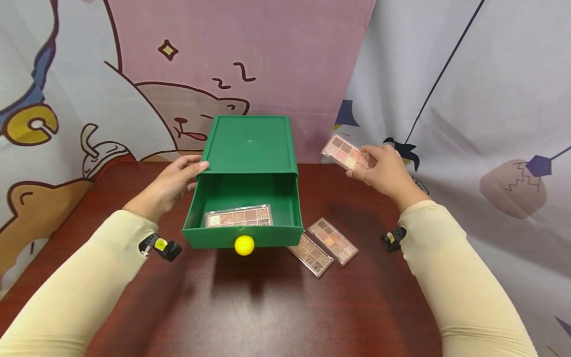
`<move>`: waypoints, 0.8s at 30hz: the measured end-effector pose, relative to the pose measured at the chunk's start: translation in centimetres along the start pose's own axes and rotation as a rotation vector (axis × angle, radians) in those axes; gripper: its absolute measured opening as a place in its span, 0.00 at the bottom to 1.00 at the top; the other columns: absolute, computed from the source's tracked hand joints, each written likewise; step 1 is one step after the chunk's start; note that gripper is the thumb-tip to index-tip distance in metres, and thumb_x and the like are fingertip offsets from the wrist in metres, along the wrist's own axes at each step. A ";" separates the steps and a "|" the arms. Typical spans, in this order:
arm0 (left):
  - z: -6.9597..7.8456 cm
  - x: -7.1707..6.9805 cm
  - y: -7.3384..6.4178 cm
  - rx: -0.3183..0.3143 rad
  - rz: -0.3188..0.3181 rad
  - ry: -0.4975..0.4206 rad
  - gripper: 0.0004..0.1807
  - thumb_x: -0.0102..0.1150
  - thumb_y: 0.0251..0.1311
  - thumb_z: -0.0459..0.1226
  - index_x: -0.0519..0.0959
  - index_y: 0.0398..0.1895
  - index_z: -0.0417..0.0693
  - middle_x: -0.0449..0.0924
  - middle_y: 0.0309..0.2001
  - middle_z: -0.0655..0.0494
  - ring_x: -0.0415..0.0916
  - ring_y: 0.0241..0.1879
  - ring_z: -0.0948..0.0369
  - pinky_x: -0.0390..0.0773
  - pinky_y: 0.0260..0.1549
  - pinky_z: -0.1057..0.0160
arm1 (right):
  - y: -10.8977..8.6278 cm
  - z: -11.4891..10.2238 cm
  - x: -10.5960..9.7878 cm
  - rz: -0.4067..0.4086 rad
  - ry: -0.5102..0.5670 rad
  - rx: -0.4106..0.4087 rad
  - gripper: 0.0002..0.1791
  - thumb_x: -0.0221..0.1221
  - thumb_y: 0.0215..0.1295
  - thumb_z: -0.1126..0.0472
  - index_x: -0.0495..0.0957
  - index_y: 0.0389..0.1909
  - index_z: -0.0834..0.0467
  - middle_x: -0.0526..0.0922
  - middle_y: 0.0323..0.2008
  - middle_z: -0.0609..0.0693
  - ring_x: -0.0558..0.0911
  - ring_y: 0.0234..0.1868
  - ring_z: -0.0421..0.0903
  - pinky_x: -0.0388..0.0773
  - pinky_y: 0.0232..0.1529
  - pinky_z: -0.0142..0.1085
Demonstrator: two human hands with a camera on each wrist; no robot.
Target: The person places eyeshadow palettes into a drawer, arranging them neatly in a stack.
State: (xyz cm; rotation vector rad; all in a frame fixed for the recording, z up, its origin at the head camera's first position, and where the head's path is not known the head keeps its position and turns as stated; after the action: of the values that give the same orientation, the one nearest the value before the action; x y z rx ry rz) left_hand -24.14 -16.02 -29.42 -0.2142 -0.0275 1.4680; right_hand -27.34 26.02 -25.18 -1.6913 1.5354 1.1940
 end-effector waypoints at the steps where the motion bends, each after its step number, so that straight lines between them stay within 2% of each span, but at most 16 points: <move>1: 0.0 0.0 0.0 -0.002 0.001 -0.001 0.38 0.55 0.67 0.46 0.53 0.74 0.42 0.53 0.72 0.44 0.59 0.68 0.51 0.62 0.67 0.52 | 0.1 -0.4 -0.2 0.000 0.004 -0.005 0.39 0.68 0.56 0.50 0.68 0.63 0.68 0.69 0.51 0.68 0.66 0.51 0.61 0.65 0.49 0.55; 6: 0.1 0.0 0.0 -0.005 0.005 -0.010 0.38 0.55 0.67 0.46 0.53 0.74 0.43 0.53 0.72 0.44 0.59 0.68 0.51 0.63 0.67 0.52 | 0.1 -2.5 -0.9 0.017 0.006 -0.037 0.37 0.70 0.54 0.50 0.71 0.61 0.64 0.69 0.52 0.66 0.66 0.50 0.60 0.65 0.45 0.52; 11: 0.1 0.0 0.0 -0.007 0.008 -0.013 0.38 0.55 0.67 0.46 0.53 0.74 0.43 0.54 0.71 0.44 0.59 0.67 0.51 0.63 0.67 0.52 | -0.1 -5.1 -1.5 0.023 0.002 -0.105 0.36 0.71 0.53 0.52 0.72 0.60 0.63 0.71 0.49 0.64 0.67 0.48 0.57 0.64 0.41 0.47; 24: 0.1 0.1 -0.1 -0.008 0.007 -0.015 0.38 0.55 0.67 0.46 0.53 0.74 0.43 0.54 0.71 0.44 0.60 0.67 0.51 0.63 0.67 0.53 | -0.2 -12.2 -2.5 -0.068 -0.033 -0.262 0.34 0.71 0.53 0.53 0.74 0.61 0.60 0.72 0.50 0.61 0.69 0.48 0.54 0.66 0.43 0.47</move>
State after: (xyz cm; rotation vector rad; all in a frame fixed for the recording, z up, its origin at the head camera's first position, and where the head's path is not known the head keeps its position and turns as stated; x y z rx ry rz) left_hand -24.07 -15.94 -29.34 -0.2102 -0.0444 1.4762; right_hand -24.05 16.78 -17.50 -1.8632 1.3373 1.4299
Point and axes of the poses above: each hand's wrist, its own y-axis towards the middle knuckle, its own x-axis out of the palm, z = x × y, the point moved 4 cm from there along y, towards the middle knuckle
